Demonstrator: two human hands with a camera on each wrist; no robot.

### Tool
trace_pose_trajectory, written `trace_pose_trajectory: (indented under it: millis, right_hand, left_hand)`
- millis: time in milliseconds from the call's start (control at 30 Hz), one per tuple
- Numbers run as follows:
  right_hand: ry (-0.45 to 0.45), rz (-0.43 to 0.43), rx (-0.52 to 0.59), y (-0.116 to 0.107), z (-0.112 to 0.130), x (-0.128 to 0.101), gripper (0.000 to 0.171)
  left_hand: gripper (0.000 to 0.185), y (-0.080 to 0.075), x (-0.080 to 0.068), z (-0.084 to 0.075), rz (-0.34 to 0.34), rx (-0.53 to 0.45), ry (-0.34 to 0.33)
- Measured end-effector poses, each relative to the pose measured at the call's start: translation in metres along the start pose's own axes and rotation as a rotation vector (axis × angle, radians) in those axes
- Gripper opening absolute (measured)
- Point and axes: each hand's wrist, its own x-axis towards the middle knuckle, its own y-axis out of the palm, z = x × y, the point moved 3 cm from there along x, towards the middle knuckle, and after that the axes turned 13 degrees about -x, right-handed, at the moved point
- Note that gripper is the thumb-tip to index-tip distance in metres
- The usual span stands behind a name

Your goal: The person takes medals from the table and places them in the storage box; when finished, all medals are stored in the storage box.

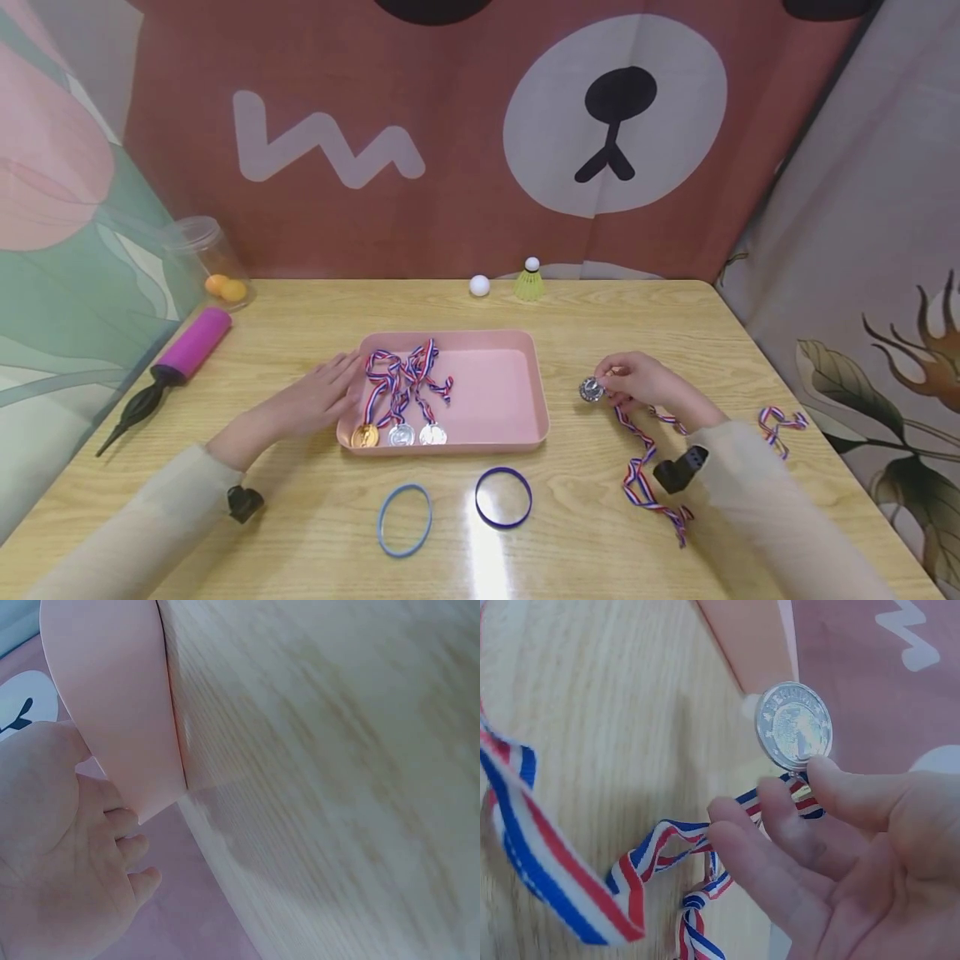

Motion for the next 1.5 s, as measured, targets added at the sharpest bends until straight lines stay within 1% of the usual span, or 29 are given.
trace_pose_trajectory:
  millis: [100,233,467,633,733,800,867,1000,1133,1300,1433,1500]
  right_hand:
    - [-0.019,0.008,0.047,-0.003,0.001,-0.003,0.016]
    - [-0.063,-0.012,0.072,-0.010,0.007,-0.008,0.016]
    - [-0.137,-0.111,0.159,-0.029,0.023,-0.019,0.028]
    - [-0.195,-0.220,0.149,-0.041,0.034,-0.026,0.027]
    - [-0.225,-0.288,0.124,-0.049,0.040,-0.028,0.019]
    - [-0.240,-0.333,0.102,-0.054,0.045,-0.029,0.018]
    - [-0.221,-0.378,0.081,-0.059,0.051,-0.032,0.021]
    - [-0.167,-0.458,0.072,-0.067,0.067,-0.036,0.028]
    - [-0.182,-0.524,0.053,-0.073,0.083,-0.040,0.030]
    - [-0.237,-0.566,0.054,-0.079,0.101,-0.042,0.032]
    - [-0.278,-0.570,0.066,-0.080,0.115,-0.044,0.033]
    - [-0.280,-0.570,0.062,-0.080,0.123,-0.045,0.034]
  left_hand:
    - [0.056,0.000,0.000,0.000,0.004,0.001,-0.002]
    - [0.056,0.000,0.000,0.000,0.007,0.002,-0.006]
    - [0.056,0.000,0.000,0.000,0.006,0.004,-0.009]
    - [0.055,0.001,0.000,0.000,-0.004,0.001,-0.004]
    - [0.055,0.001,0.000,0.001,-0.010,-0.001,0.000]
    - [0.055,0.001,0.000,0.002,-0.012,0.000,0.000]
    - [0.056,0.002,0.000,0.002,-0.010,0.000,0.000]
    - [0.056,0.001,-0.001,0.002,-0.005,0.000,-0.003]
    - [0.055,0.001,-0.001,0.000,-0.004,-0.011,-0.004]
    - [0.055,0.001,0.000,-0.001,-0.004,-0.012,-0.005]
    - [0.055,0.002,0.000,0.001,-0.004,-0.002,-0.006]
    - [0.055,0.003,0.000,0.001,-0.004,0.000,-0.007]
